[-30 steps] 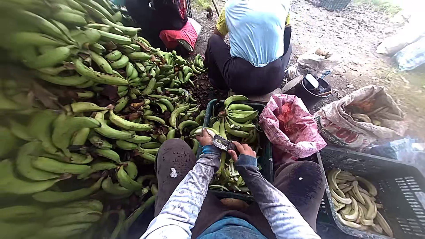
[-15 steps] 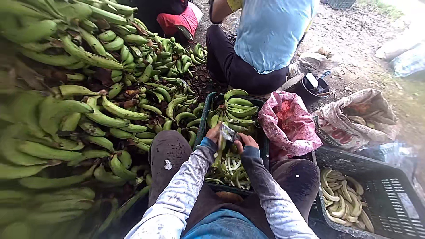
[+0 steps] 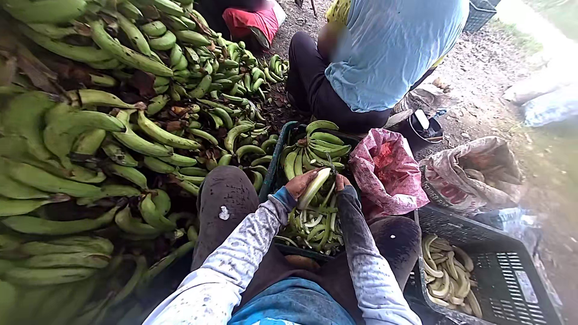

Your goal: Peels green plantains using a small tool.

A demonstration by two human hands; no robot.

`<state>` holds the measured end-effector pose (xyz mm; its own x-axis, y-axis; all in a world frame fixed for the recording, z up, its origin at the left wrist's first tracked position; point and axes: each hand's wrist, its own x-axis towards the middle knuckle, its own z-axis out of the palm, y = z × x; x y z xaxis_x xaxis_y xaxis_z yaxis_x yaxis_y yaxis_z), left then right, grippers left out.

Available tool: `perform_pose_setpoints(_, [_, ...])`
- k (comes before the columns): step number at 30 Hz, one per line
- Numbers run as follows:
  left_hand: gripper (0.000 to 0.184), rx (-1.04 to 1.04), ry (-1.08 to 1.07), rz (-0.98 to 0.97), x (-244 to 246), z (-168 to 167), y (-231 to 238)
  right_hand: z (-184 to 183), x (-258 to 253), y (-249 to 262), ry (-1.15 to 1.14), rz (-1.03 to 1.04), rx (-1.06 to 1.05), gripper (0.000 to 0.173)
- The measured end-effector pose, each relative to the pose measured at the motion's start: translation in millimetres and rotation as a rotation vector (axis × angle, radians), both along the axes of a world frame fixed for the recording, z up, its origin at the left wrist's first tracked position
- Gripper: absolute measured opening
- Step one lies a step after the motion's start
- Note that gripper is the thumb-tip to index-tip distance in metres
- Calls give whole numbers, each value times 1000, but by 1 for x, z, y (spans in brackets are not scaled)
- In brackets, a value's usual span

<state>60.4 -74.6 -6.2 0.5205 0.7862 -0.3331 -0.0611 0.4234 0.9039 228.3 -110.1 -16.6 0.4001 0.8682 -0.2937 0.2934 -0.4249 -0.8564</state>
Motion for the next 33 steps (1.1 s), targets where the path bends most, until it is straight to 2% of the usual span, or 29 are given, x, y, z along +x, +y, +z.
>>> perform_pose_setpoints(2, [33, -234, -42, 188, 2, 8, 9, 6, -3, -14, -147, 153, 2, 46])
perform_pose_setpoints(3, [31, -279, -68, 249, -1, 9, 14, 7, -7, -25, -277, 252, 63, 48])
perform_pose_setpoints(6, [31, -229, -204, 230, -20, 0, 23, -2, -17, -47, -614, 456, 432, 56])
perform_pose_setpoints(8, [33, -264, -191, 266, -15, 2, 23, -1, -21, -49, -686, 465, 478, 54])
perform_pose_setpoints(9, [30, -189, -146, 273, -13, 2, 20, 0, -21, -47, -689, 450, 423, 53])
perform_pose_setpoints(11, [30, -68, -186, 236, -7, 0, 10, 5, -17, -37, -624, 368, 233, 53])
perform_pose_setpoints(14, [32, -184, -283, 210, 10, -18, 2, 15, -11, -18, -389, 151, -7, 52])
perform_pose_setpoints(16, [36, -206, -240, 115, 9, -17, 2, 16, -8, -8, -139, -6, 1, 44])
perform_pose_setpoints(18, [39, -164, -230, 25, 2, -8, 3, -7, 5, 2, 73, -125, 127, 38])
perform_pose_setpoints(20, [46, -141, -343, -74, -5, -9, 7, -8, 16, -4, 79, -114, 159, 44])
perform_pose_setpoints(22, [46, -125, -449, -143, -11, -18, 17, 19, 9, -18, 85, -166, 111, 46])
perform_pose_setpoints(23, [47, -144, -473, -128, -12, -21, 21, 48, 1, -24, 114, -207, 11, 46])
perform_pose_setpoints(25, [57, -233, -397, 26, -11, -19, 21, 77, 1, -32, 188, -276, -99, 46])
perform_pose_setpoints(26, [60, -271, -282, 121, -9, -18, 20, 71, 11, -36, 228, -295, -74, 47])
perform_pose_setpoints(27, [55, -300, -114, 204, -7, -21, 18, 54, 27, -40, 287, -304, 4, 48])
perform_pose_setpoints(29, [45, -311, 223, 311, -1, -42, 14, 20, 53, -51, 401, -351, 225, 52])
perform_pose_setpoints(30, [46, -295, 349, 344, 2, -50, 9, 14, 62, -56, 443, -397, 274, 53])
perform_pose_setpoints(31, [49, -273, 455, 342, 6, -46, 1, 15, 68, -61, 471, -466, 255, 52])
perform_pose_setpoints(33, [48, -224, 593, 312, 24, -33, -12, 44, 75, -66, 550, -643, 37, 47])
